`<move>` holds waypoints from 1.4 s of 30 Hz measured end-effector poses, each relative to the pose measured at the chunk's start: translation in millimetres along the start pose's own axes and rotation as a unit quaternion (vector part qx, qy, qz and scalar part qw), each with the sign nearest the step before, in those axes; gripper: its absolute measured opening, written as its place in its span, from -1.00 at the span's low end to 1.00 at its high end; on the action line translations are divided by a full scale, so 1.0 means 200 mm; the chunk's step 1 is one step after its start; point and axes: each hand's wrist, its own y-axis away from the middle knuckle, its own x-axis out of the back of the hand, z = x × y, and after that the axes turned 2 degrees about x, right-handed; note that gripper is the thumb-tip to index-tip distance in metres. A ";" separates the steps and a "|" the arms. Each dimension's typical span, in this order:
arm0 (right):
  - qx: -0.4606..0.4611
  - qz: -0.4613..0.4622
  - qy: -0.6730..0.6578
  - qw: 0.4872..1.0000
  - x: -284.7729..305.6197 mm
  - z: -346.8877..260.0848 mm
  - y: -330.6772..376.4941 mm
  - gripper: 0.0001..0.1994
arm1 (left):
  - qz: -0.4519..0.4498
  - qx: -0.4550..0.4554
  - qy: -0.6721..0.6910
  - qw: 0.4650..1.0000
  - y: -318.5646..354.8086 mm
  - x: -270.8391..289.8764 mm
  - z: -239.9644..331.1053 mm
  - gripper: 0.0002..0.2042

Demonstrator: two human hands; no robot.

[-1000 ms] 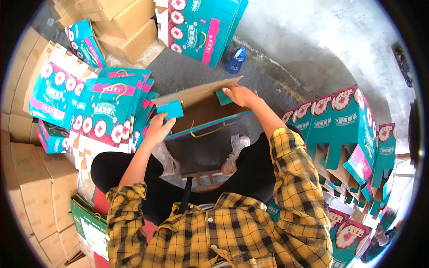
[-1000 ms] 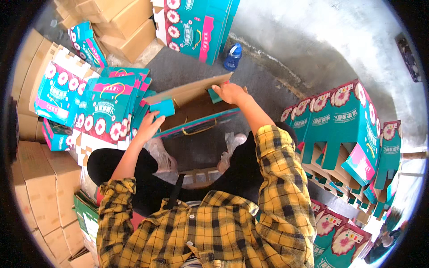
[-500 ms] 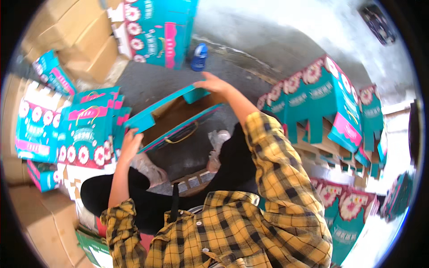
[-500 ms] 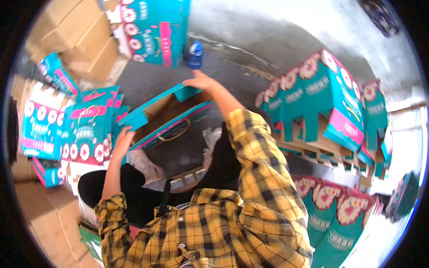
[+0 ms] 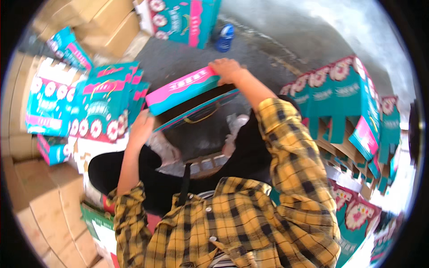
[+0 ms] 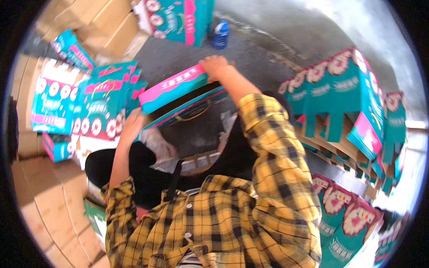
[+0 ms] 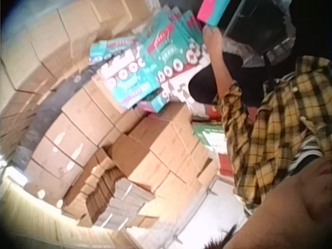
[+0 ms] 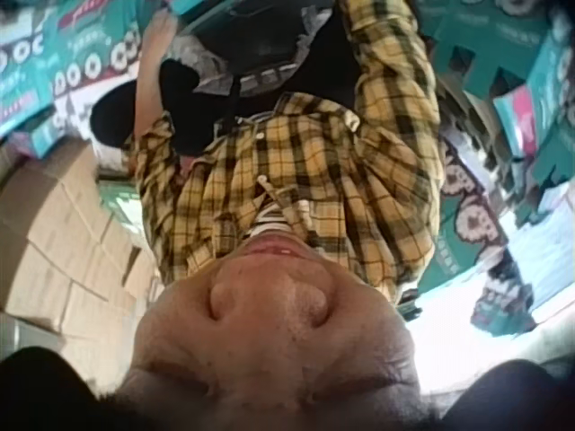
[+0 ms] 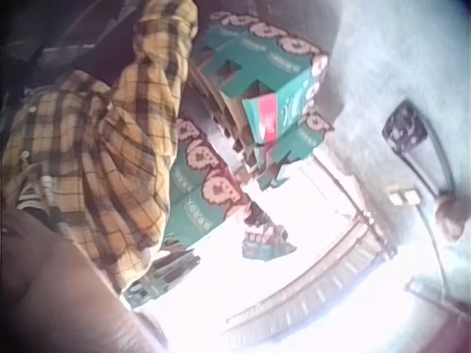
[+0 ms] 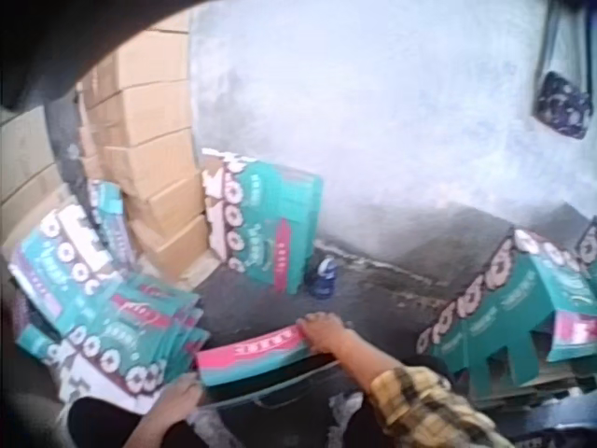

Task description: The person assembles cardboard packaging by hand, folding flat cardboard cutouts and inserts into boxes and placing the assembled boxes onto a stack.

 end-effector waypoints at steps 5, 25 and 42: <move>0.009 -0.005 0.034 0.999 -0.06 -0.02 -0.07 -0.27 | 0.002 0.014 0.095 0.995 -0.06 -0.02 0.14 -0.51; 0.012 0.055 0.013 0.998 -0.09 -0.09 -0.03 -0.24 | -0.021 0.044 0.063 0.997 -0.14 -0.16 -0.04 -0.24; -0.224 -0.146 -0.321 0.908 0.19 0.27 0.15 -0.36 | -0.040 0.003 -0.001 0.999 -0.22 -0.29 -0.30 0.01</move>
